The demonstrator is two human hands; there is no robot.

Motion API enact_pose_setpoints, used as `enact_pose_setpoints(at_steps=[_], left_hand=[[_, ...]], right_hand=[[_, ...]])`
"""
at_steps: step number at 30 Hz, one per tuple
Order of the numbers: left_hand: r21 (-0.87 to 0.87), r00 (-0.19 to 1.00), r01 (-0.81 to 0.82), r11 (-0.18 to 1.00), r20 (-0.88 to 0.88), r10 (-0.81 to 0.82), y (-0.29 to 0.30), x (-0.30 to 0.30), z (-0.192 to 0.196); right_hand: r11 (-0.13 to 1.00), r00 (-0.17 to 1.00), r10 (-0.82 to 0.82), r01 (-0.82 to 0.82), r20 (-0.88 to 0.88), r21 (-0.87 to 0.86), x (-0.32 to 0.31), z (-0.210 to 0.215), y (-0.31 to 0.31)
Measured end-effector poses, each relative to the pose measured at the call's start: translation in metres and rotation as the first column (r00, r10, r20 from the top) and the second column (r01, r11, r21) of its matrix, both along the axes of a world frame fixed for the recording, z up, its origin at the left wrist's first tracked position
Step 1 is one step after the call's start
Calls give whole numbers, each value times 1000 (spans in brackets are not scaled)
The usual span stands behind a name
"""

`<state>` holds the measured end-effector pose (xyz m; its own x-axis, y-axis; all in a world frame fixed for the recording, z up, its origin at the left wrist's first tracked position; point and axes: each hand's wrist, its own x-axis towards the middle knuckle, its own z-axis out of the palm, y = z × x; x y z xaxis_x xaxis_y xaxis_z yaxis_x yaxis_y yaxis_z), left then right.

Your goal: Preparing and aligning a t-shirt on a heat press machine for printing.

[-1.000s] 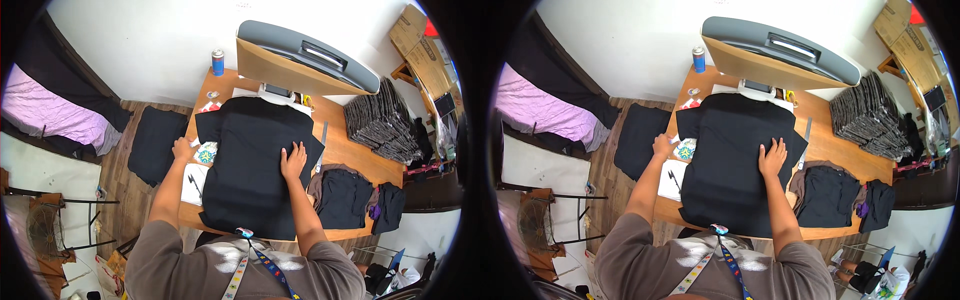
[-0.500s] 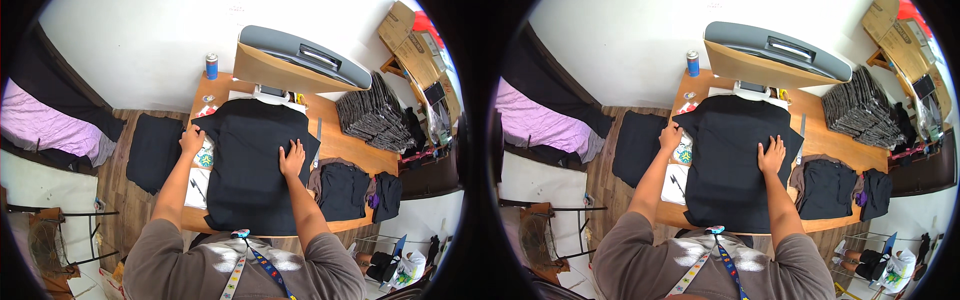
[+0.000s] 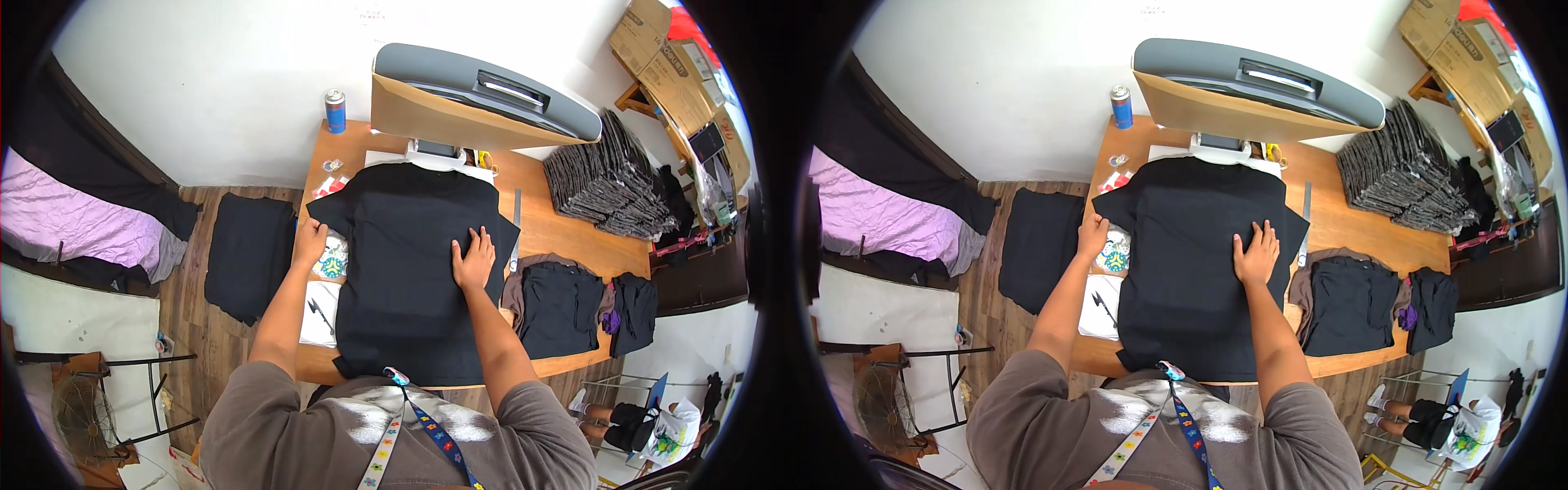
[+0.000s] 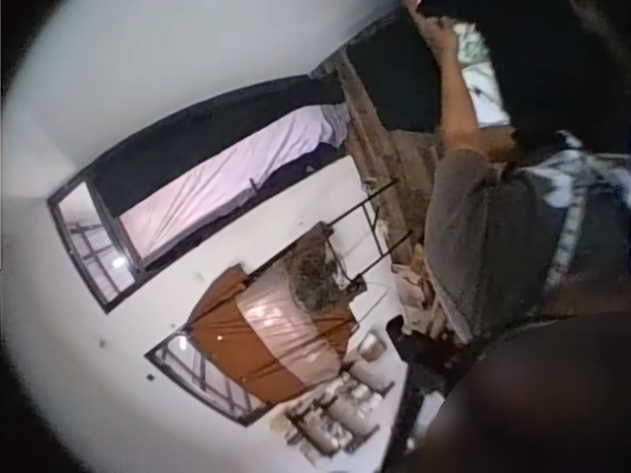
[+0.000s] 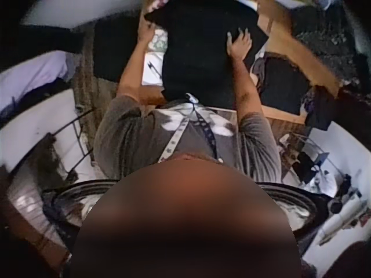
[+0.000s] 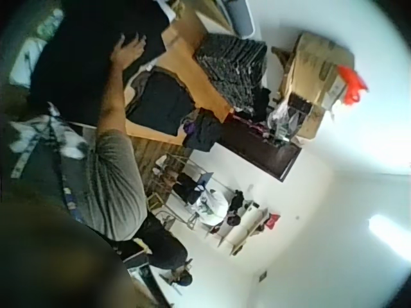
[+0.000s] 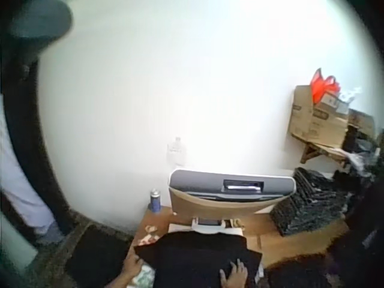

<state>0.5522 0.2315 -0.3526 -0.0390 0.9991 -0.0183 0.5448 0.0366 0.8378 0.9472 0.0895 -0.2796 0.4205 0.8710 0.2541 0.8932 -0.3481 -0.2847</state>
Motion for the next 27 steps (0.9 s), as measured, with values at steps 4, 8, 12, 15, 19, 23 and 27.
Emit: enact_pose_setpoints(at_steps=[4, 8, 12, 15, 19, 23, 27], left_hand=[[2, 993, -92, 996, 72, 92, -7, -4, 8], [-223, 981, -53, 973, 171, 93, -18, -15, 15], [-201, 996, 30, 979, 94, -11, -34, -34, 14], [-231, 991, 105, 967, 105, -82, -42, -48, 9], [-296, 988, 138, 945, 107, -111, -49, -57, 6], [-373, 989, 122, 920, -37, -147, -56, -59, 14], [-348, 981, 123, 929, -97, -167, -56, -55, 25]], right_hand=[[1000, 1000, -4, 4, -12, -8, -1, 2, 0], [1000, 1000, -5, 5, -13, -6, 0, 2, 2], [1000, 1000, -4, 4, -11, 0, -1, 2, 1], [1000, 1000, -6, 6, -9, 3, 0, 2, 2], [1000, 1000, 8, -8, -8, 2, 0, 2, 1], [1000, 1000, 8, -8, 1, 9, -1, 1, 2], [1000, 1000, -1, 1, 2, -6, -1, 1, 2]])
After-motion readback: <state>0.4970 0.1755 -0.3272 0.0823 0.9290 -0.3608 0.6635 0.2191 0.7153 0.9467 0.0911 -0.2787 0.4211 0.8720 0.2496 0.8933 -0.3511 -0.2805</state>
